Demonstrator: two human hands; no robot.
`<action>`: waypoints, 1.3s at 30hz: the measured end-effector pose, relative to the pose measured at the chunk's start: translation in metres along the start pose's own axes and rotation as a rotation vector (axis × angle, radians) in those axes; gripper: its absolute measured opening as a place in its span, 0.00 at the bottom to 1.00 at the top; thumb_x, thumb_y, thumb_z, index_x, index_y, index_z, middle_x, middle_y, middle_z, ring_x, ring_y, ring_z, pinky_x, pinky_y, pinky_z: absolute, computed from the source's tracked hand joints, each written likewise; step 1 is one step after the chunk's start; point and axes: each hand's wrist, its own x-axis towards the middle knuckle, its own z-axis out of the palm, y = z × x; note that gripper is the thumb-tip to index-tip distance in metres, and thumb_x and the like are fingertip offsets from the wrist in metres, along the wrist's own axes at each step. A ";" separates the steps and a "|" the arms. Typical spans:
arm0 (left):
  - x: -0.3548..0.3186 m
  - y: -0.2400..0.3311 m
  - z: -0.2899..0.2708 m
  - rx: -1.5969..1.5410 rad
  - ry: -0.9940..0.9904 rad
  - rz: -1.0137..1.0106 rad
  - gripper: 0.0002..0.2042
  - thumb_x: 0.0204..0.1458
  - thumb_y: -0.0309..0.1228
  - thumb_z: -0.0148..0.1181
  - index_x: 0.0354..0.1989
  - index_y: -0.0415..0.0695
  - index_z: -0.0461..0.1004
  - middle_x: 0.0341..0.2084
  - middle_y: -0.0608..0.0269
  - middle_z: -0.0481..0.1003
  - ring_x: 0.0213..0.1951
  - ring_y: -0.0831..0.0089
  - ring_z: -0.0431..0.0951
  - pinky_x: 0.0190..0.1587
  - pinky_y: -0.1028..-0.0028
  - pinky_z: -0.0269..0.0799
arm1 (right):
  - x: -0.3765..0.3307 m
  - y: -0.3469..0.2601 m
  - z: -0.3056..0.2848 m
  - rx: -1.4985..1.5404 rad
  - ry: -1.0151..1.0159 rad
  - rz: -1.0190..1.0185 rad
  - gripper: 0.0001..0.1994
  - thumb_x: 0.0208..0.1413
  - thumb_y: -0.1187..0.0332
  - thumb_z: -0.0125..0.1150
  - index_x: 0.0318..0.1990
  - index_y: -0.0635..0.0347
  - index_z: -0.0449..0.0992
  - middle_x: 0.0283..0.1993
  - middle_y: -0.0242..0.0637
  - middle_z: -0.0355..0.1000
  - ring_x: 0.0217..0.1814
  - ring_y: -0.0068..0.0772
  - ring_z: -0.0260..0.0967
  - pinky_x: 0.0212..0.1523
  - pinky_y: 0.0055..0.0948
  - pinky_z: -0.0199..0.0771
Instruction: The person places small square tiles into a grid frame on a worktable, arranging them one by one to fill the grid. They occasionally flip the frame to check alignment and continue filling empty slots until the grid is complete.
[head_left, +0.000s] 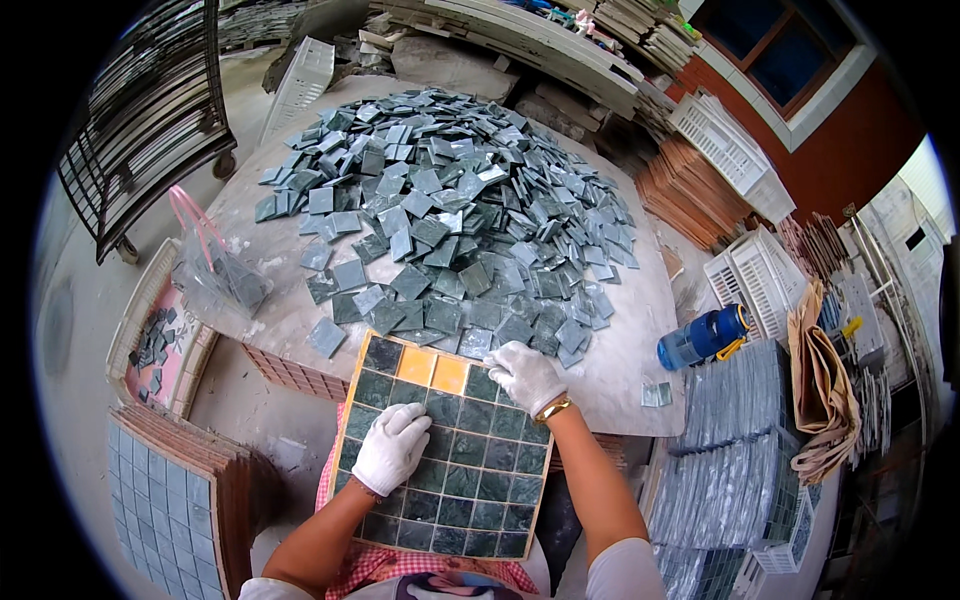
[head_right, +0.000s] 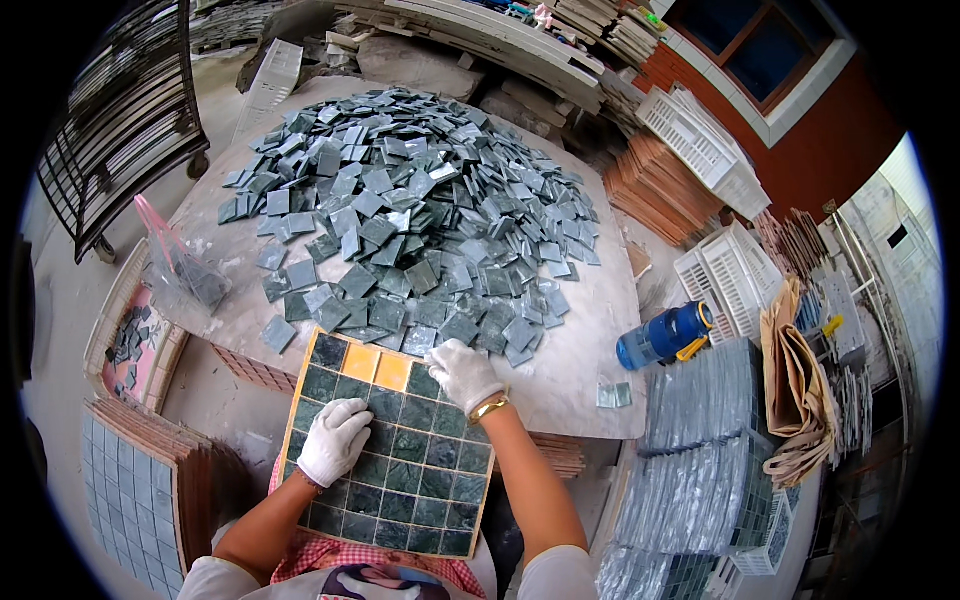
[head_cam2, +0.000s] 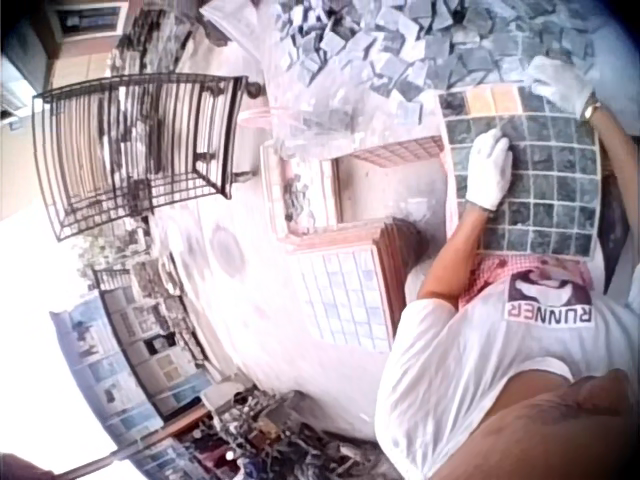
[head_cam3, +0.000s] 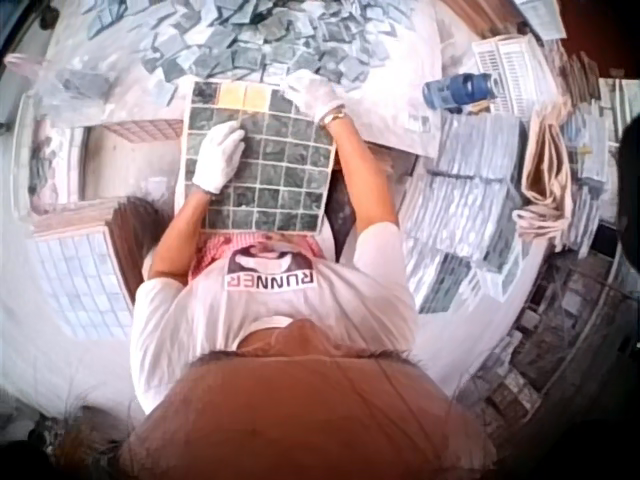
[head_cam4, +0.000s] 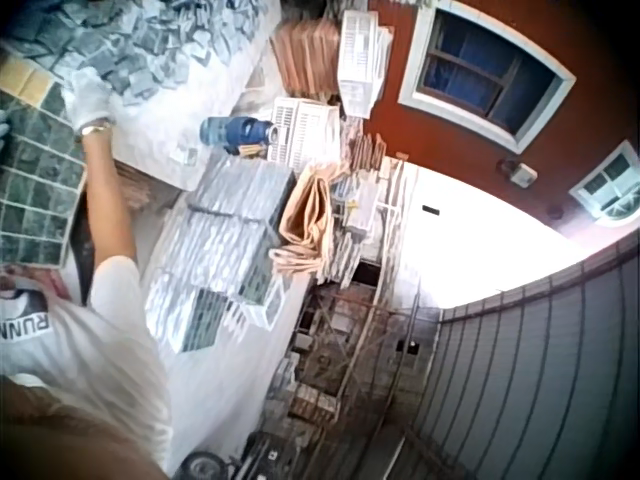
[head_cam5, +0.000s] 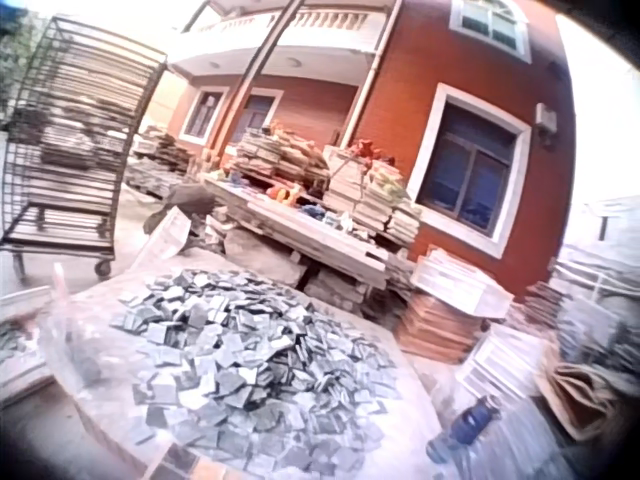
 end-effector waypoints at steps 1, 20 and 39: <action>0.000 0.001 0.000 -0.007 -0.001 -0.001 0.12 0.43 0.24 0.61 0.38 0.41 0.73 0.42 0.57 0.71 0.45 0.57 0.71 0.48 0.63 0.70 | -0.003 -0.001 0.007 -0.048 -0.077 -0.049 0.11 0.52 0.63 0.59 0.42 0.55 0.75 0.40 0.43 0.70 0.45 0.45 0.70 0.45 0.39 0.71; -0.002 0.001 0.000 0.033 0.006 0.002 0.11 0.43 0.24 0.60 0.37 0.41 0.73 0.41 0.57 0.71 0.44 0.56 0.72 0.47 0.62 0.70 | 0.020 -0.003 -0.003 -0.032 0.290 0.192 0.31 0.36 0.63 0.74 0.51 0.58 0.69 0.47 0.44 0.67 0.50 0.46 0.67 0.50 0.37 0.70; -0.002 -0.001 0.000 -0.019 0.011 0.016 0.12 0.43 0.25 0.61 0.39 0.41 0.72 0.43 0.56 0.70 0.45 0.57 0.71 0.48 0.64 0.70 | 0.031 -0.034 0.017 0.315 0.329 0.030 0.13 0.53 0.70 0.59 0.46 0.58 0.76 0.45 0.42 0.76 0.46 0.42 0.75 0.46 0.32 0.73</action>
